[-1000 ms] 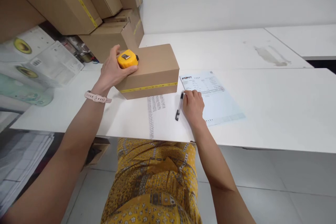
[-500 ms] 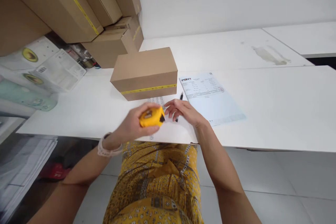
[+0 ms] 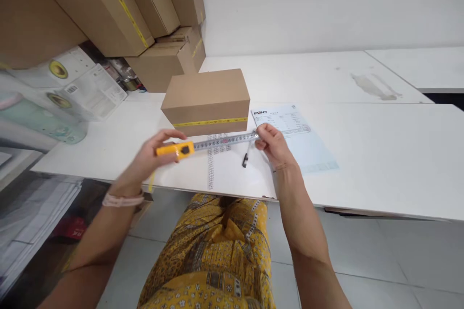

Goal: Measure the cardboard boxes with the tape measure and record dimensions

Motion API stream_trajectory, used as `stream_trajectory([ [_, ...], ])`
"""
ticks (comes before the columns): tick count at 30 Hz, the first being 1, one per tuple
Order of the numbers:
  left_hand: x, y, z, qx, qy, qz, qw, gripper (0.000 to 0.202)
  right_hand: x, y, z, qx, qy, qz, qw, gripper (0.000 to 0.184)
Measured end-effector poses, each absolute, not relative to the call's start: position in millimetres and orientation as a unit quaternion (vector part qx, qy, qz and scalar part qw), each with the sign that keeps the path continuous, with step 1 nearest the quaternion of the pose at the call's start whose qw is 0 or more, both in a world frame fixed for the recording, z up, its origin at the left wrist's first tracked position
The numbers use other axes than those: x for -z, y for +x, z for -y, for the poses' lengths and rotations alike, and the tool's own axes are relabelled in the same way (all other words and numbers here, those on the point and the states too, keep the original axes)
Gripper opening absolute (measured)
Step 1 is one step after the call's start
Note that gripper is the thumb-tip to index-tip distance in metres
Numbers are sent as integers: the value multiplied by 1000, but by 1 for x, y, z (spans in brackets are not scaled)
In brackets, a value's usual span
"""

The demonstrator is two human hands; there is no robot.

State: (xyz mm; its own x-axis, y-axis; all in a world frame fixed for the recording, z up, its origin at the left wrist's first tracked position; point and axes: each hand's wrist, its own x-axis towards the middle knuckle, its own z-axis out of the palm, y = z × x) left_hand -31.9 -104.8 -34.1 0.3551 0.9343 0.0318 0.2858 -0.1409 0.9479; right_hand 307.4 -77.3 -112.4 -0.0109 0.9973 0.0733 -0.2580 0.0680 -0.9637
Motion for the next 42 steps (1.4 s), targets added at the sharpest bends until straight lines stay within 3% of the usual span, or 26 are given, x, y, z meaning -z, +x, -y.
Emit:
stream_trajectory([
  [3, 2, -80, 63, -391, 656, -467, 446, 43, 89, 328, 45, -524, -440, 385, 618, 58],
  [7, -31, -131, -5, -383, 636, -481, 466, 45, 44, 333, -13, -493, -513, 362, 602, 40],
  [11, -39, -152, -59, -360, 623, -493, 489, 49, 20, 313, -61, -459, -565, 360, 583, 33],
  [26, -18, -137, -110, -310, 631, -442, 557, 53, 43, 267, -87, -420, -669, 400, 465, 37],
  [33, -6, -145, -115, -318, 627, -435, 562, 55, 41, 265, -83, -409, -678, 412, 450, 36],
  [42, -36, -135, -89, -315, 660, -444, 517, 60, 29, 270, -87, -261, -711, 474, 448, 41],
])
